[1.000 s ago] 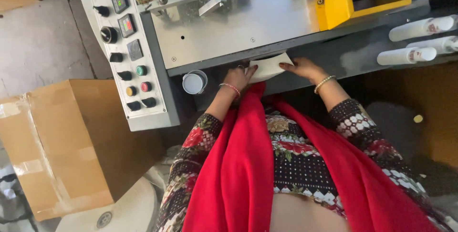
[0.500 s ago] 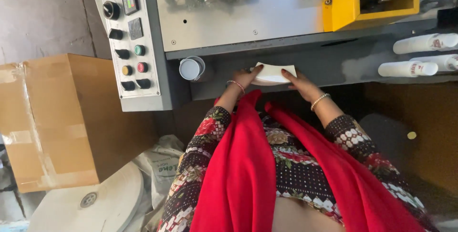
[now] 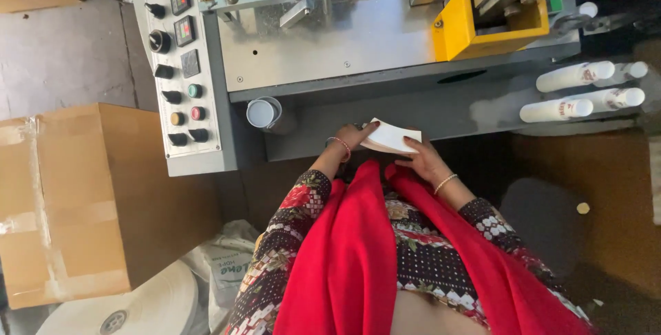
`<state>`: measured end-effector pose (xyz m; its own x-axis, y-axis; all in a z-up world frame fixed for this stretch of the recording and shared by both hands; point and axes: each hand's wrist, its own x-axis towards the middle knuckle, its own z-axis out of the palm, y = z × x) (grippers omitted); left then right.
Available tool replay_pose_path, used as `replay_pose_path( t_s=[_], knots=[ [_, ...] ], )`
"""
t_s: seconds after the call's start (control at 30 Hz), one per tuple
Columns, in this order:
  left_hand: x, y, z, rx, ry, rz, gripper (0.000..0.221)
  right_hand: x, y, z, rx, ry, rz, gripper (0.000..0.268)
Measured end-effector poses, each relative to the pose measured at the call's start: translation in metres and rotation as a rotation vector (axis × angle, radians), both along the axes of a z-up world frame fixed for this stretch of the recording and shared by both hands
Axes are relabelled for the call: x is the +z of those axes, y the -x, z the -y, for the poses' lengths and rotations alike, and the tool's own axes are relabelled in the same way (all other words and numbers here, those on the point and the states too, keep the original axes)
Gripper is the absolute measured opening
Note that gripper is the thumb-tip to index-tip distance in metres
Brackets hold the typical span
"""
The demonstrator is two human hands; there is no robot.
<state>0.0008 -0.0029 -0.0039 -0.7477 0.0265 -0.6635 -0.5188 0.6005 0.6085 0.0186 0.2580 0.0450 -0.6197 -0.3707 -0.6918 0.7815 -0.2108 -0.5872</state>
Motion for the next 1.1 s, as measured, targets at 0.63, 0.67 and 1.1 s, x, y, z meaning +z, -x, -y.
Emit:
replay_pose_path(
  t_s=[0.63,0.67,1.1],
  knots=[
    [0.233,0.069,0.055,0.293,-1.108,0.028,0.081,0.285,0.066,0.045,0.681,-0.762,-2.253,0.063],
    [0.24,0.086,0.054,0.365,-1.091,-0.048,0.076,0.278,0.083,0.044,0.663,-0.827,-2.325,0.058],
    [0.188,0.159,0.047,0.382,-0.495,-0.849,0.069,0.298,0.124,0.059,0.777,-1.193,-1.835,0.024]
  ],
)
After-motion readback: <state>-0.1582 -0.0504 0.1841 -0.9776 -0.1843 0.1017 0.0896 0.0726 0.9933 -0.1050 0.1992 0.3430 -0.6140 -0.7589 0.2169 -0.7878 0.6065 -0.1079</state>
